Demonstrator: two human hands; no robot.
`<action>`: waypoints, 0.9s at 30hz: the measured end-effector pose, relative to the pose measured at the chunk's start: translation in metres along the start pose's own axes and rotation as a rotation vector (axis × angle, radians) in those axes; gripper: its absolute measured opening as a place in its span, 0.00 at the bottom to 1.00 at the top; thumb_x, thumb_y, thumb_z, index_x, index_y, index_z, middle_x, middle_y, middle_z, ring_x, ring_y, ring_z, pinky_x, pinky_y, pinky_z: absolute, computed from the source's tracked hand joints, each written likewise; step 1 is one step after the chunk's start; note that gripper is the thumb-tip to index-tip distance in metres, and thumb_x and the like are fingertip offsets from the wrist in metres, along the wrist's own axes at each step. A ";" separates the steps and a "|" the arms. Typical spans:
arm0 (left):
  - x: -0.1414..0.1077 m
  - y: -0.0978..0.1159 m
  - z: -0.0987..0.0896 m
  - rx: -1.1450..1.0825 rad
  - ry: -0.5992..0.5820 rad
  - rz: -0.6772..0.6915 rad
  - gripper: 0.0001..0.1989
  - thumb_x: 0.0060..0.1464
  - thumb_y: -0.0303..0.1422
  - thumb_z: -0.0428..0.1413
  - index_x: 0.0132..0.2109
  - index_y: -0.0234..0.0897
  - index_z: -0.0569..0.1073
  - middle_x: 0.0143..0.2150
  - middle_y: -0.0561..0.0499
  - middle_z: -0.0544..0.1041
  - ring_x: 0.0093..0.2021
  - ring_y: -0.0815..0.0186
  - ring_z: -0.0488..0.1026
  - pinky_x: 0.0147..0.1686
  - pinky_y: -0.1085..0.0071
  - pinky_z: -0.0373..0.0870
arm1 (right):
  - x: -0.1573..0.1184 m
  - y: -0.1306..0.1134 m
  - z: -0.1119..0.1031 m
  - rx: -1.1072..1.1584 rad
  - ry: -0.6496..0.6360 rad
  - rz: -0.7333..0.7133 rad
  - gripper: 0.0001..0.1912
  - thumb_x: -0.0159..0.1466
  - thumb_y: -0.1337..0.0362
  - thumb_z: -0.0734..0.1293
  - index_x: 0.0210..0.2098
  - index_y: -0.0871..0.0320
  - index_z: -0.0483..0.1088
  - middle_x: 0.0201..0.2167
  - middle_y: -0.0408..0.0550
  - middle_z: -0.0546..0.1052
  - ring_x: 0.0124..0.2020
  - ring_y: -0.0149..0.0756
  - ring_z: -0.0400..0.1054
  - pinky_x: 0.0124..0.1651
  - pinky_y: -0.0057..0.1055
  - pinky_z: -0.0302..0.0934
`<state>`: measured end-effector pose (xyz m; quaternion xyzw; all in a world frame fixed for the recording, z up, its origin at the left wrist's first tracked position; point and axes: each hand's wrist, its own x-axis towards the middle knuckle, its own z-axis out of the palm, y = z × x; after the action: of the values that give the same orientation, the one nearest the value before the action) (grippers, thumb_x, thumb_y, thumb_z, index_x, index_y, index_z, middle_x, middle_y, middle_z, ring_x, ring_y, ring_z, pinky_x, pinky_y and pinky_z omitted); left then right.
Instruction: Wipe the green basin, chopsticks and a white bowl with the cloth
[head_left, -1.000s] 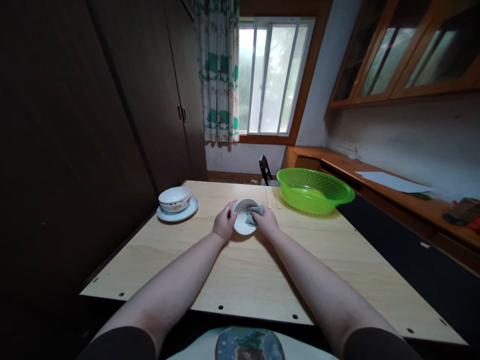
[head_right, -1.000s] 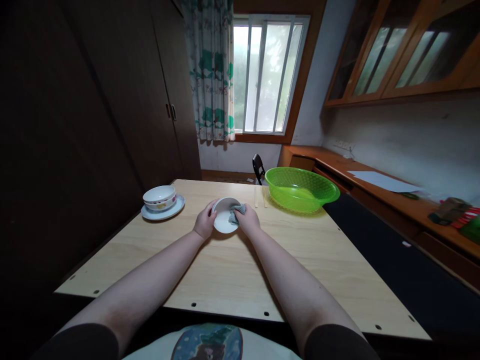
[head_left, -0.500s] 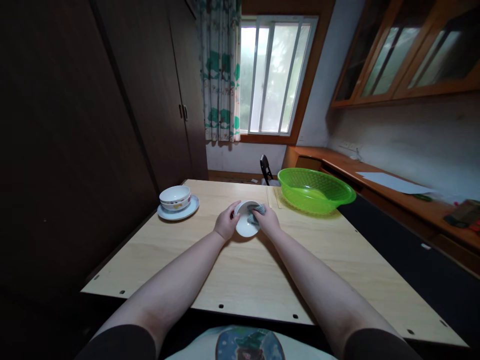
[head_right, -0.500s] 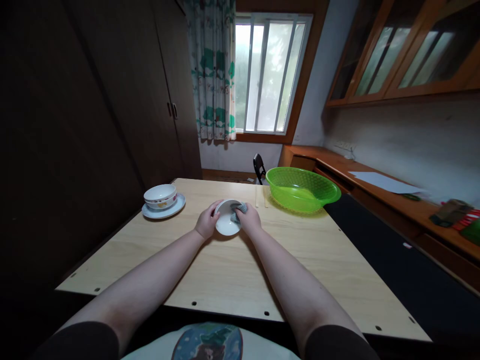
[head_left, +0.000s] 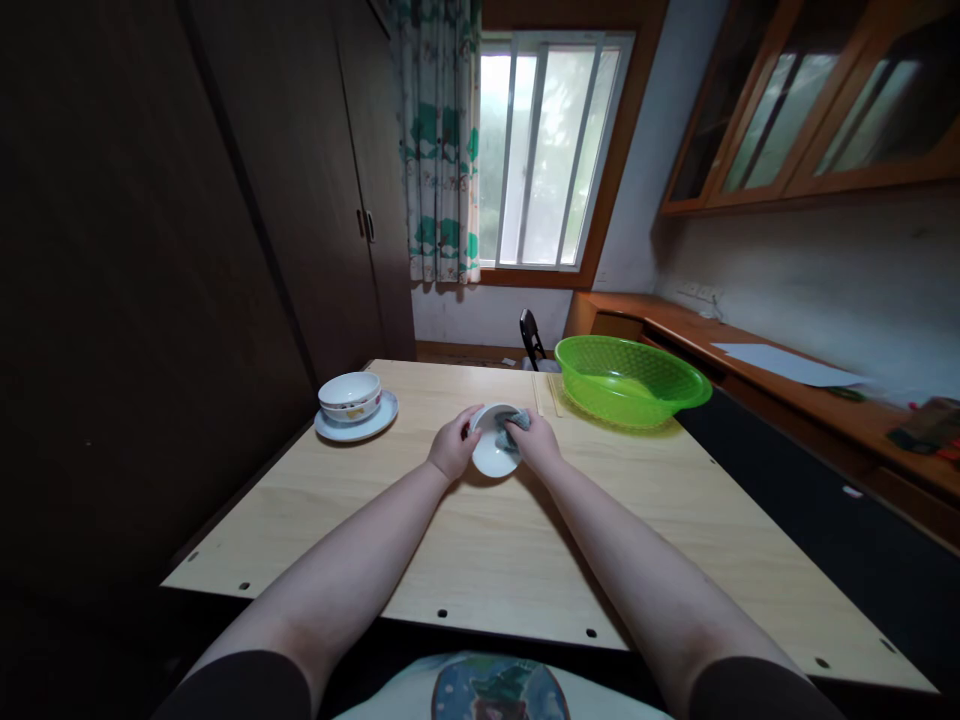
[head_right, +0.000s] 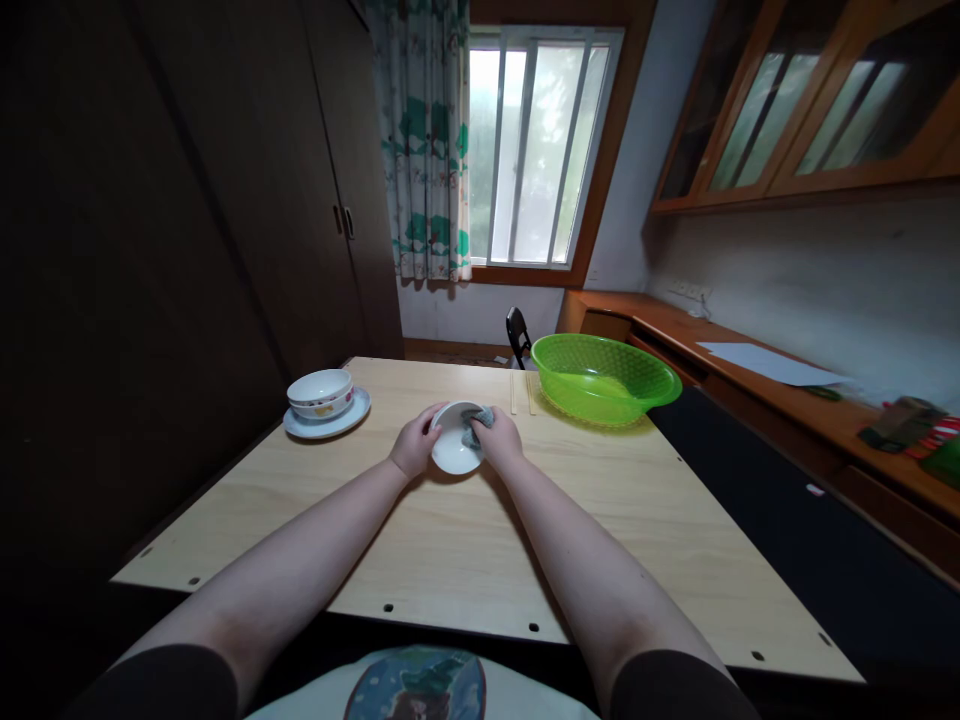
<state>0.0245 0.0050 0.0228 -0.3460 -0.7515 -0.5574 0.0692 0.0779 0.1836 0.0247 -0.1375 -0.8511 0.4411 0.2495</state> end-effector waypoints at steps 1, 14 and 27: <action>0.000 0.001 0.000 -0.003 -0.006 0.001 0.23 0.53 0.33 0.51 0.57 0.37 0.69 0.56 0.47 0.74 0.55 0.60 0.70 0.56 0.65 0.65 | 0.000 0.000 0.000 -0.003 0.000 -0.001 0.10 0.54 0.56 0.65 0.32 0.56 0.69 0.29 0.44 0.76 0.31 0.35 0.68 0.32 0.28 0.58; 0.000 -0.010 0.003 -0.125 -0.013 -0.070 0.29 0.59 0.45 0.47 0.63 0.35 0.61 0.43 0.46 0.76 0.42 0.61 0.73 0.46 0.63 0.68 | 0.004 0.008 0.005 0.165 0.056 0.005 0.11 0.54 0.54 0.65 0.30 0.56 0.70 0.27 0.44 0.76 0.30 0.38 0.69 0.32 0.31 0.60; 0.001 -0.004 0.015 -0.417 -0.224 -0.010 0.45 0.49 0.41 0.61 0.68 0.41 0.47 0.64 0.39 0.62 0.58 0.55 0.66 0.57 0.57 0.63 | 0.009 0.009 0.013 0.481 0.110 0.339 0.16 0.54 0.56 0.66 0.38 0.58 0.71 0.32 0.51 0.78 0.29 0.40 0.73 0.23 0.30 0.63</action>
<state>0.0258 0.0177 0.0149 -0.4088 -0.6248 -0.6590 -0.0906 0.0637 0.1836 0.0140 -0.2384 -0.6721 0.6574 0.2433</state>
